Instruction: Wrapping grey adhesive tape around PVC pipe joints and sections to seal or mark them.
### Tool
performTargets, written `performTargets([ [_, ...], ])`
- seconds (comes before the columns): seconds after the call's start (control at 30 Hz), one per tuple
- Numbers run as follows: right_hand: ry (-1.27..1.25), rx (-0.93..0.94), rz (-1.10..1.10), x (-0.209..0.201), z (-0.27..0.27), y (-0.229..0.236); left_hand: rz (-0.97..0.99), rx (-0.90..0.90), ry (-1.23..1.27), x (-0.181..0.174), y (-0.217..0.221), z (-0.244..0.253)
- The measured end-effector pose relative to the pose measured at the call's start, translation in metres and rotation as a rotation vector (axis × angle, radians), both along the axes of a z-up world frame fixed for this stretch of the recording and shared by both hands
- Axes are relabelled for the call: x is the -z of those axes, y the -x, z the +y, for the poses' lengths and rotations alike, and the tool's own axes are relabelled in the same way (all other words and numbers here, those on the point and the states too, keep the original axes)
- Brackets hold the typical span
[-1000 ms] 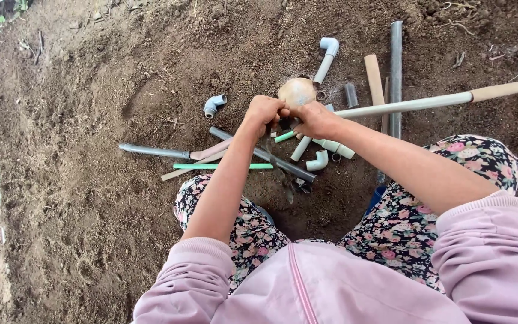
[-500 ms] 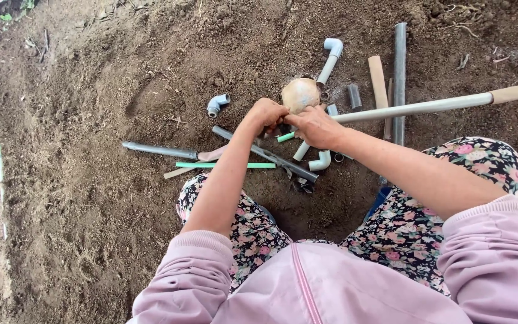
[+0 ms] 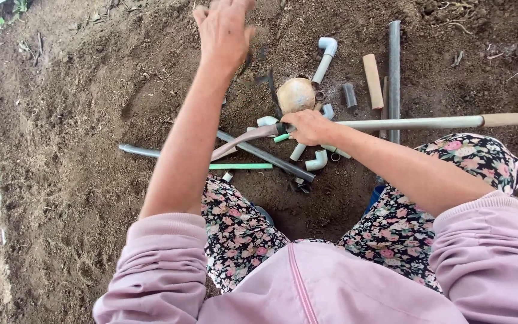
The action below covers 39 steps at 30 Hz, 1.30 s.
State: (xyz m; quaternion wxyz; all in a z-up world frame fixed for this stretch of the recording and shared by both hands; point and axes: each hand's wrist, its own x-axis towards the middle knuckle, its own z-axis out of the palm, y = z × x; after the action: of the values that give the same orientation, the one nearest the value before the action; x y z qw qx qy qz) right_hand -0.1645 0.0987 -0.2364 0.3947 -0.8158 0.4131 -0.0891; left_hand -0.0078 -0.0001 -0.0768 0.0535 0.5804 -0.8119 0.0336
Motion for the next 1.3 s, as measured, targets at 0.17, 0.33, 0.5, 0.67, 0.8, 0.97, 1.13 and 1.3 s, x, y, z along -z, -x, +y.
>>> performTargets([
  [0.17,-0.129,-0.022,0.143,-0.012,-0.010,0.003,0.681,0.109,0.060,0.014,0.028,0.074],
  [0.33,-0.129,-0.067,0.222,0.015,-0.031,0.006,0.378,-0.191,-0.812,0.133,0.000,0.157],
  [0.5,-0.178,-0.040,0.145,0.010,-0.038,0.007,0.523,-0.563,-0.678,0.194,0.014,0.168],
  [0.67,-0.225,-0.014,0.067,0.019,-0.043,0.010,1.164,-0.519,-0.389,0.205,0.017,0.161],
  [0.8,-0.274,0.008,0.000,0.014,-0.042,0.011,1.267,-0.478,-0.349,0.238,0.004,0.157],
  [0.97,-0.287,0.018,0.004,0.007,-0.040,0.013,1.137,-0.530,-0.292,0.216,0.014,0.166],
  [1.13,-0.305,0.060,-0.019,-0.009,-0.041,0.016,1.320,-0.532,-0.217,0.194,0.028,0.175],
  [1.3,-0.315,0.090,-0.075,-0.014,-0.044,0.023,1.523,-0.548,-0.238,0.220,0.018,0.176],
])
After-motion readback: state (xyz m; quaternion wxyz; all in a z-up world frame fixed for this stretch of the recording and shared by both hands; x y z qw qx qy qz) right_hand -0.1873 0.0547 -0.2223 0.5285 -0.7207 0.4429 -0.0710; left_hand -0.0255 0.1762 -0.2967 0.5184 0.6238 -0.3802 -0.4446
